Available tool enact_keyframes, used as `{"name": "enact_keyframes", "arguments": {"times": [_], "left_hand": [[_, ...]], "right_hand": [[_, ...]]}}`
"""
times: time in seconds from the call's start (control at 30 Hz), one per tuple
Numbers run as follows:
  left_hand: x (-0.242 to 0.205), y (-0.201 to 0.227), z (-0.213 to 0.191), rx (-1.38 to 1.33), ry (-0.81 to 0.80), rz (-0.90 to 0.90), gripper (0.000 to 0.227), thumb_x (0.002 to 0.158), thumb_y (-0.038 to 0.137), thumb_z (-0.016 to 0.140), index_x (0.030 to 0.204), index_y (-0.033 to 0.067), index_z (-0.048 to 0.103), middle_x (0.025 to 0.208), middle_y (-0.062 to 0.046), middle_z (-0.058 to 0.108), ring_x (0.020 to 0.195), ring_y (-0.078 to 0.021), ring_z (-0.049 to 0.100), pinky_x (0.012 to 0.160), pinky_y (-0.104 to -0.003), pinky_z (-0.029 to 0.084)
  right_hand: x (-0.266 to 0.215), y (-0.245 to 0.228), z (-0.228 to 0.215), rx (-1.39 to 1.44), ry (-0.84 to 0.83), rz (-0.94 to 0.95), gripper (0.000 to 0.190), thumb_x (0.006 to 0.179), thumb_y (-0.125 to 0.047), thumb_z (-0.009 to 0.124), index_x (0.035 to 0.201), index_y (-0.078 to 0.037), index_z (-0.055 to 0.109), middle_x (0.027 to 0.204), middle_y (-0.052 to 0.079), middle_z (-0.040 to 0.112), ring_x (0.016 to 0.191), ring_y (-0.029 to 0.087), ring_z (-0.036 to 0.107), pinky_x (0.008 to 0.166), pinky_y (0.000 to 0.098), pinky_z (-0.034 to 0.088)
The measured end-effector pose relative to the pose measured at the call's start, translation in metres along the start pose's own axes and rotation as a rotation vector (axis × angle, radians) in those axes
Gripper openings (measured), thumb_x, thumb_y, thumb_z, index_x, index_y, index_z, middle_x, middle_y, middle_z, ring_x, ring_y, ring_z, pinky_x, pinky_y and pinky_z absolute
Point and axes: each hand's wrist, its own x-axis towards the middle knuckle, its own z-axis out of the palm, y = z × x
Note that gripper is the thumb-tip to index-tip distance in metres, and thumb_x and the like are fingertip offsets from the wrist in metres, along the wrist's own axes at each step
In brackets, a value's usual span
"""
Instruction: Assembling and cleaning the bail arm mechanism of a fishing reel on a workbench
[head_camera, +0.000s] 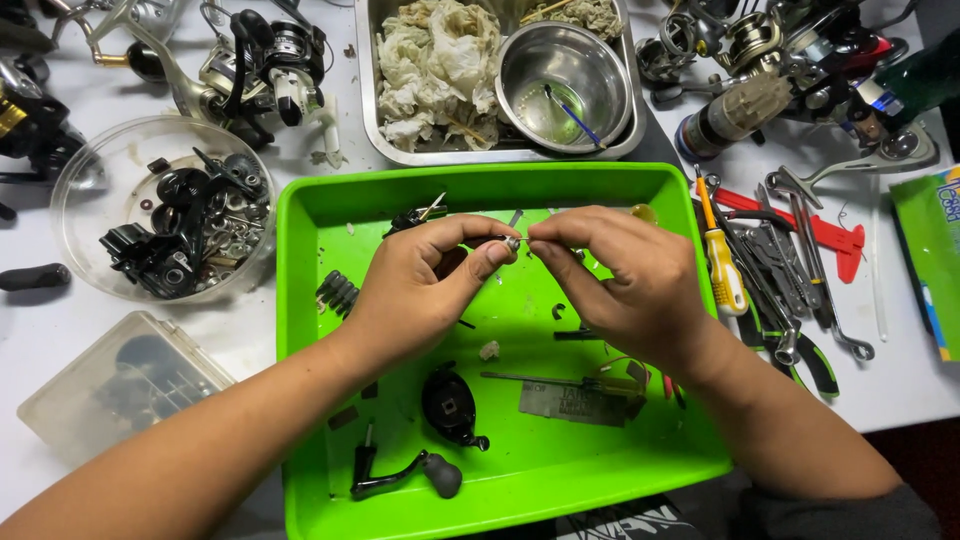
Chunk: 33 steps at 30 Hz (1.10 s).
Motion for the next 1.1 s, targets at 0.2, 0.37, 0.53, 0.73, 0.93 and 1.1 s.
{"name": "enact_keyframes", "arguments": {"times": [0.2, 0.37, 0.53, 0.73, 0.93, 1.1], "left_hand": [[-0.001, 0.0, 0.0, 0.094, 0.035, 0.089, 0.018, 0.098, 0.025, 0.069, 0.107, 0.0139, 0.079, 0.062, 0.011, 0.051, 0.051, -0.0006, 0.032, 0.049, -0.021, 0.025], [0.001, -0.003, -0.002, 0.194, 0.067, 0.259, 0.018, 0.098, 0.023, 0.068, 0.108, 0.0117, 0.077, 0.101, 0.002, 0.08, 0.058, -0.0027, 0.049, 0.056, -0.021, 0.041], [0.001, -0.007, -0.002, 0.284, 0.068, 0.501, 0.016, 0.1, 0.013, 0.068, 0.112, 0.0042, 0.072, 0.108, -0.009, 0.078, 0.098, -0.0222, 0.077, 0.088, -0.033, 0.058], [-0.002, -0.003, -0.001, 0.245, 0.063, 0.4, 0.016, 0.098, 0.017, 0.069, 0.108, 0.0054, 0.075, 0.106, -0.007, 0.079, 0.098, -0.018, 0.078, 0.088, -0.029, 0.059], [-0.005, 0.006, 0.0, 0.088, -0.009, 0.096, 0.021, 0.097, 0.024, 0.066, 0.107, 0.01, 0.078, 0.086, 0.0, 0.081, 0.077, -0.0045, 0.074, 0.071, -0.019, 0.058], [-0.004, 0.012, -0.002, -0.014, -0.046, -0.112, 0.024, 0.095, 0.027, 0.066, 0.106, 0.0109, 0.079, 0.082, 0.0, 0.081, 0.076, -0.0029, 0.072, 0.071, -0.019, 0.057]], "right_hand": [[-0.001, 0.0, 0.0, -0.032, -0.015, -0.033, 0.009, 0.095, 0.005, 0.075, 0.103, 0.006, 0.07, 0.096, 0.016, 0.075, 0.087, 0.027, 0.074, 0.085, 0.036, 0.06], [-0.001, 0.001, 0.002, -0.005, -0.02, -0.007, 0.008, 0.096, 0.004, 0.074, 0.102, 0.005, 0.07, 0.094, 0.016, 0.074, 0.085, 0.027, 0.073, 0.083, 0.0368, 0.059], [-0.002, 0.0, 0.004, 0.025, -0.033, 0.04, 0.007, 0.096, 0.001, 0.075, 0.097, 0.004, 0.069, 0.092, 0.015, 0.074, 0.083, 0.025, 0.072, 0.081, 0.0353, 0.058], [-0.009, 0.002, 0.007, -0.076, -0.025, -0.096, 0.007, 0.097, 0.004, 0.073, 0.1, 0.005, 0.068, 0.095, 0.015, 0.072, 0.085, 0.028, 0.072, 0.084, 0.0381, 0.059], [-0.005, 0.006, 0.003, -0.025, -0.055, -0.257, 0.007, 0.101, 0.005, 0.059, 0.104, 0.012, 0.062, 0.094, 0.022, 0.066, 0.079, 0.035, 0.068, 0.072, 0.0433, 0.058], [-0.002, 0.008, 0.003, -0.024, -0.08, -0.304, 0.011, 0.102, 0.003, 0.056, 0.104, 0.012, 0.063, 0.095, 0.023, 0.067, 0.078, 0.036, 0.068, 0.073, 0.0441, 0.059]]}}
